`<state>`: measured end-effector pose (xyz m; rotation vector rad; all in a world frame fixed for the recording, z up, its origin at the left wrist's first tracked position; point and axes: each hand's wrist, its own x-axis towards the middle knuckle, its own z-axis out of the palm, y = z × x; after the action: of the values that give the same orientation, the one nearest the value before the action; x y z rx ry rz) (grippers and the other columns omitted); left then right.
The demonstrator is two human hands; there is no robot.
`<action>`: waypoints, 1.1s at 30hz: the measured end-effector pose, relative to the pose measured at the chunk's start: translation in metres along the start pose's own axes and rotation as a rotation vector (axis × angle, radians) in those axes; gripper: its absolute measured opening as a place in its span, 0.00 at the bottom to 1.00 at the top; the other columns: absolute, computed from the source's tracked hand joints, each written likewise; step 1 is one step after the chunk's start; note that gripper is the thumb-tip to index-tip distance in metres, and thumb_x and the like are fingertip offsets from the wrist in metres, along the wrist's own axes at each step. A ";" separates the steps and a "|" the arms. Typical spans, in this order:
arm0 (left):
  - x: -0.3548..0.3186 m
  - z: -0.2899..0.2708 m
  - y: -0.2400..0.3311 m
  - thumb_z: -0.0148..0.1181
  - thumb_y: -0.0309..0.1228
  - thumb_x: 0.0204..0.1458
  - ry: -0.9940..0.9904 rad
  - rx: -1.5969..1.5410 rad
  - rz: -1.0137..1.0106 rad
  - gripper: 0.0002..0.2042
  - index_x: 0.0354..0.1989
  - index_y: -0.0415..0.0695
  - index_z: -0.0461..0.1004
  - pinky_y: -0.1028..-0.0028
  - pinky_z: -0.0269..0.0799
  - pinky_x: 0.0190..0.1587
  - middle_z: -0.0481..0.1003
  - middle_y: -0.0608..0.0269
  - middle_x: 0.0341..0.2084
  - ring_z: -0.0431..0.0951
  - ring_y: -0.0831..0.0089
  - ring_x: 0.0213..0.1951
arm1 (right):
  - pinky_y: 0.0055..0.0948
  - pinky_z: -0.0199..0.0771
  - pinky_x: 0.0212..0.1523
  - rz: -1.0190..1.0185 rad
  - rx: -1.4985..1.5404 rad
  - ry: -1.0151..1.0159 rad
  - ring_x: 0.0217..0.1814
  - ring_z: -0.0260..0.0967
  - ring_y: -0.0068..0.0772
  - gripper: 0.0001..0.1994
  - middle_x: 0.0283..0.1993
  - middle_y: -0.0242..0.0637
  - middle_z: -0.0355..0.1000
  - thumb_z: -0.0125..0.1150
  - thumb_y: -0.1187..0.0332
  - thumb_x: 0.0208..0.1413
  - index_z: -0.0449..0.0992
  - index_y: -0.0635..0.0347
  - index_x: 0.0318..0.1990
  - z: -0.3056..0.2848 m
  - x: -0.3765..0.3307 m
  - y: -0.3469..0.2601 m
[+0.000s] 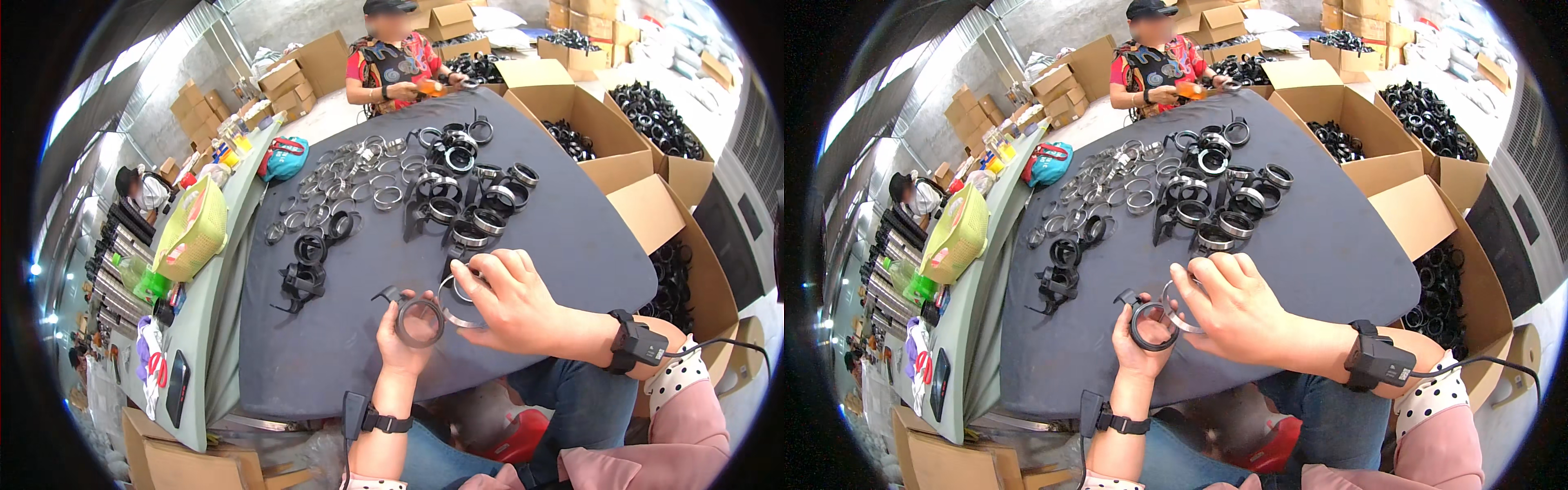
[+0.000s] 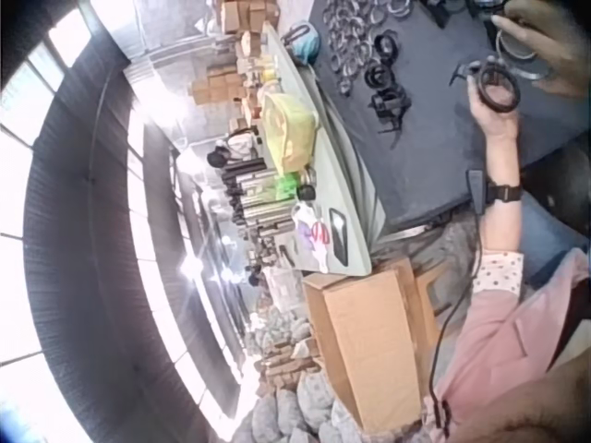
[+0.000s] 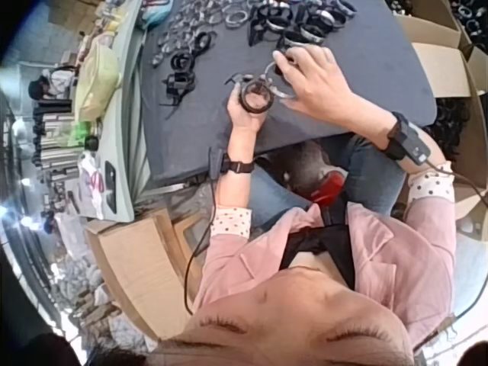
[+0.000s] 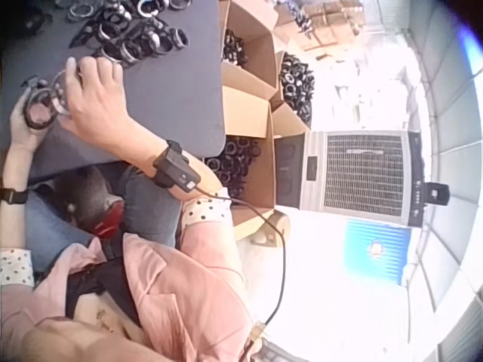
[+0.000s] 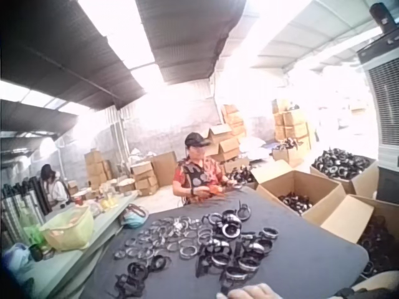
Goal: The recorder is assembling metal rings into black plastic mounting brackets on a table in a manufacturing facility.
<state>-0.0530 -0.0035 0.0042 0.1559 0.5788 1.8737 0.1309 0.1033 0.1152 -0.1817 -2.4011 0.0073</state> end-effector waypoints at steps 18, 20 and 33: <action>-0.019 0.030 -0.047 0.38 0.51 0.65 -0.011 0.483 0.514 0.23 0.52 0.43 0.64 0.67 0.65 0.56 0.70 0.58 0.48 0.70 0.68 0.52 | 0.46 0.70 0.52 0.332 0.718 -0.305 0.48 0.64 0.63 0.34 0.51 0.61 0.56 0.54 0.60 0.56 0.49 0.70 0.65 0.054 -0.022 -0.016; -0.019 0.027 -0.049 0.37 0.51 0.65 -0.003 0.674 0.622 0.25 0.52 0.39 0.62 0.65 0.64 0.58 0.69 0.56 0.49 0.69 0.66 0.53 | 0.46 0.70 0.54 0.325 0.732 -0.326 0.50 0.63 0.64 0.35 0.53 0.62 0.54 0.53 0.61 0.56 0.47 0.69 0.66 0.056 -0.023 -0.017; -0.033 0.035 -0.059 0.40 0.48 0.62 0.054 1.009 0.911 0.27 0.57 0.35 0.62 0.58 0.63 0.59 0.66 0.46 0.55 0.68 0.54 0.56 | 0.47 0.63 0.62 0.277 0.778 -0.261 0.63 0.56 0.61 0.35 0.61 0.60 0.57 0.51 0.67 0.52 0.47 0.78 0.64 0.046 -0.020 -0.037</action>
<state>0.0225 -0.0072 0.0132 1.1900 1.6540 2.2321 0.1098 0.0658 0.0693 -0.1466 -2.4153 1.1276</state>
